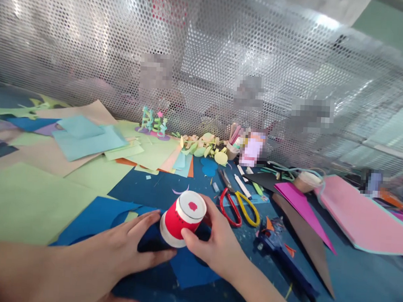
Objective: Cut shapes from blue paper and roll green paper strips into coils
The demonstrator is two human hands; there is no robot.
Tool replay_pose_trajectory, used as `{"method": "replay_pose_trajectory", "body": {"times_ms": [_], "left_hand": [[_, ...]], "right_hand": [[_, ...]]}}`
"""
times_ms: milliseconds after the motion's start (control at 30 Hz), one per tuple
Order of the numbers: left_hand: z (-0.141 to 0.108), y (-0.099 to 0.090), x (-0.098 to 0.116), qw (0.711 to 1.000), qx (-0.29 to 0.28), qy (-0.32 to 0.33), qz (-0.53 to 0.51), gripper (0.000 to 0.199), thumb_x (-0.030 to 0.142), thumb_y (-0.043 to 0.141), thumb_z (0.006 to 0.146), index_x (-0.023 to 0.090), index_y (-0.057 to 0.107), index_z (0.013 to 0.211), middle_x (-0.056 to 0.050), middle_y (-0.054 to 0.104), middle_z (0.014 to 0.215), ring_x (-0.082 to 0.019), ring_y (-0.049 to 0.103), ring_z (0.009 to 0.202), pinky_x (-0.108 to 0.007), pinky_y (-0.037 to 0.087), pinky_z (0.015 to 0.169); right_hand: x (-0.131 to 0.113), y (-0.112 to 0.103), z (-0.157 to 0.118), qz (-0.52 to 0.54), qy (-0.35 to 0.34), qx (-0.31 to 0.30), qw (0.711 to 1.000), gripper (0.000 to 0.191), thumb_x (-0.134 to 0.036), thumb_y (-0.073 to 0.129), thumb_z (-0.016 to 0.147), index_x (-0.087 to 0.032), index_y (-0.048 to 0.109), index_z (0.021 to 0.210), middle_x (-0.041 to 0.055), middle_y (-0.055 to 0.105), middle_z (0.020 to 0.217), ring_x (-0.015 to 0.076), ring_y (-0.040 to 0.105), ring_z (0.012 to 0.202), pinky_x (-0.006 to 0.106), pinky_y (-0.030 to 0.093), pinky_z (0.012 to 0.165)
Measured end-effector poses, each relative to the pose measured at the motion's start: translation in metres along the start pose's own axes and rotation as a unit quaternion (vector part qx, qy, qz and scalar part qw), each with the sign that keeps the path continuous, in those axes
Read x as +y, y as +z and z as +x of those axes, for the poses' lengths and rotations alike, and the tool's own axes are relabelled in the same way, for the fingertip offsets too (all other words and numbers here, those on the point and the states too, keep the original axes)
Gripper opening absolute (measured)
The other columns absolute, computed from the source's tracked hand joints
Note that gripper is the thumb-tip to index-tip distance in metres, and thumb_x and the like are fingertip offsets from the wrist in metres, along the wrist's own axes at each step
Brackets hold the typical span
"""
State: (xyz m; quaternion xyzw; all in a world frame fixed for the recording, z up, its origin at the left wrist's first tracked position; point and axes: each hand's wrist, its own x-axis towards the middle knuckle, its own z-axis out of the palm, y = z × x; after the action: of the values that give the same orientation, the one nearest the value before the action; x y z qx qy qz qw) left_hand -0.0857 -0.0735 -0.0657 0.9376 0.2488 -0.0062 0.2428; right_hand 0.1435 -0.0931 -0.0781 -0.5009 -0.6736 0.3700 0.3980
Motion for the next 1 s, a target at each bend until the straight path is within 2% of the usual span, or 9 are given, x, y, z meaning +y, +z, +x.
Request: {"method": "replay_pose_trajectory", "body": {"times_ms": [167, 400, 500, 600, 667, 767, 833, 933, 1000], "left_hand": [[0.0, 0.002, 0.0, 1.0, -0.015, -0.004, -0.009, 0.067, 0.063, 0.054, 0.075, 0.041, 0.036, 0.136, -0.017, 0.018, 0.15, -0.054, 0.017, 0.13, -0.075, 0.028, 0.088], [0.002, 0.003, -0.001, 1.0, -0.021, 0.009, -0.012, 0.063, 0.065, 0.05, 0.076, 0.048, 0.033, 0.134, -0.014, 0.012, 0.152, -0.054, 0.01, 0.131, -0.076, 0.025, 0.089], [0.002, 0.004, -0.001, 1.0, -0.007, 0.016, -0.009, 0.062, 0.064, 0.05, 0.077, 0.046, 0.035, 0.134, -0.015, 0.014, 0.151, -0.054, 0.013, 0.131, -0.075, 0.027, 0.089], [0.0, 0.004, -0.001, 1.0, -0.005, 0.015, 0.0, 0.059, 0.063, 0.048, 0.079, 0.046, 0.036, 0.134, -0.015, 0.017, 0.15, -0.053, 0.018, 0.13, -0.073, 0.03, 0.089], [-0.001, 0.004, 0.0, 1.0, -0.011, 0.013, 0.004, 0.059, 0.063, 0.047, 0.079, 0.047, 0.035, 0.134, -0.015, 0.018, 0.15, -0.053, 0.019, 0.13, -0.073, 0.031, 0.089], [-0.001, 0.002, 0.002, 1.0, -0.013, 0.013, 0.01, 0.058, 0.063, 0.048, 0.079, 0.047, 0.036, 0.133, -0.015, 0.02, 0.149, -0.054, 0.019, 0.13, -0.074, 0.03, 0.088], [0.0, -0.001, 0.004, 1.0, -0.008, 0.012, 0.013, 0.057, 0.06, 0.051, 0.079, 0.046, 0.038, 0.133, -0.015, 0.023, 0.149, -0.053, 0.021, 0.129, -0.073, 0.031, 0.088], [0.0, -0.003, 0.006, 1.0, -0.003, 0.008, 0.019, 0.058, 0.059, 0.054, 0.078, 0.046, 0.039, 0.132, -0.014, 0.027, 0.148, -0.052, 0.024, 0.129, -0.071, 0.033, 0.089], [-0.001, -0.004, 0.006, 1.0, -0.004, 0.008, 0.026, 0.058, 0.06, 0.054, 0.078, 0.047, 0.039, 0.132, -0.014, 0.028, 0.147, -0.052, 0.024, 0.129, -0.071, 0.034, 0.088]], "right_hand": [[0.004, -0.001, 0.001, -0.102, -0.036, 0.002, 0.994, 0.054, -0.019, 0.065, 0.069, -0.022, 0.046, 0.12, 0.0077, 0.059, 0.118, 0.0246, 0.058, 0.107, 0.036, 0.048, 0.092], [0.008, 0.0, -0.001, -0.117, -0.036, -0.007, 0.992, 0.057, -0.022, 0.067, 0.071, -0.023, 0.045, 0.123, 0.008, 0.055, 0.124, 0.0243, 0.054, 0.112, 0.037, 0.044, 0.096], [0.01, 0.001, -0.003, -0.06, -0.021, 0.002, 0.998, 0.051, -0.028, 0.064, 0.076, -0.024, 0.045, 0.124, 0.0071, 0.056, 0.124, 0.0232, 0.054, 0.113, 0.036, 0.044, 0.097], [0.01, -0.001, -0.004, 0.059, 0.037, 0.046, 0.997, 0.04, -0.039, 0.048, 0.088, -0.027, 0.045, 0.126, 0.0059, 0.057, 0.126, 0.022, 0.051, 0.119, 0.035, 0.044, 0.098], [0.008, -0.004, -0.004, 0.106, 0.065, 0.061, 0.99, 0.042, -0.044, 0.042, 0.09, -0.03, 0.042, 0.129, 0.0049, 0.055, 0.129, 0.0214, 0.048, 0.122, 0.035, 0.044, 0.098], [0.001, -0.009, -0.002, 0.086, 0.06, 0.044, 0.994, 0.062, -0.046, 0.06, 0.079, -0.032, 0.033, 0.133, 0.006, 0.053, 0.127, 0.0229, 0.055, 0.112, 0.036, 0.049, 0.09], [-0.004, -0.013, 0.0, 0.025, 0.059, 0.064, 0.996, 0.077, -0.041, 0.076, 0.065, -0.032, 0.033, 0.129, 0.0062, 0.055, 0.118, 0.023, 0.06, 0.1, 0.035, 0.052, 0.083], [-0.009, -0.016, 0.002, -0.05, 0.073, 0.078, 0.993, 0.069, -0.037, 0.082, 0.058, -0.029, 0.043, 0.114, 0.0047, 0.055, 0.112, 0.022, 0.062, 0.092, 0.034, 0.053, 0.077], [-0.011, -0.018, 0.003, -0.008, 0.093, 0.048, 0.994, 0.054, -0.042, 0.075, 0.066, -0.029, 0.048, 0.111, 0.0041, 0.057, 0.113, 0.0215, 0.061, 0.091, 0.032, 0.053, 0.075]]}}
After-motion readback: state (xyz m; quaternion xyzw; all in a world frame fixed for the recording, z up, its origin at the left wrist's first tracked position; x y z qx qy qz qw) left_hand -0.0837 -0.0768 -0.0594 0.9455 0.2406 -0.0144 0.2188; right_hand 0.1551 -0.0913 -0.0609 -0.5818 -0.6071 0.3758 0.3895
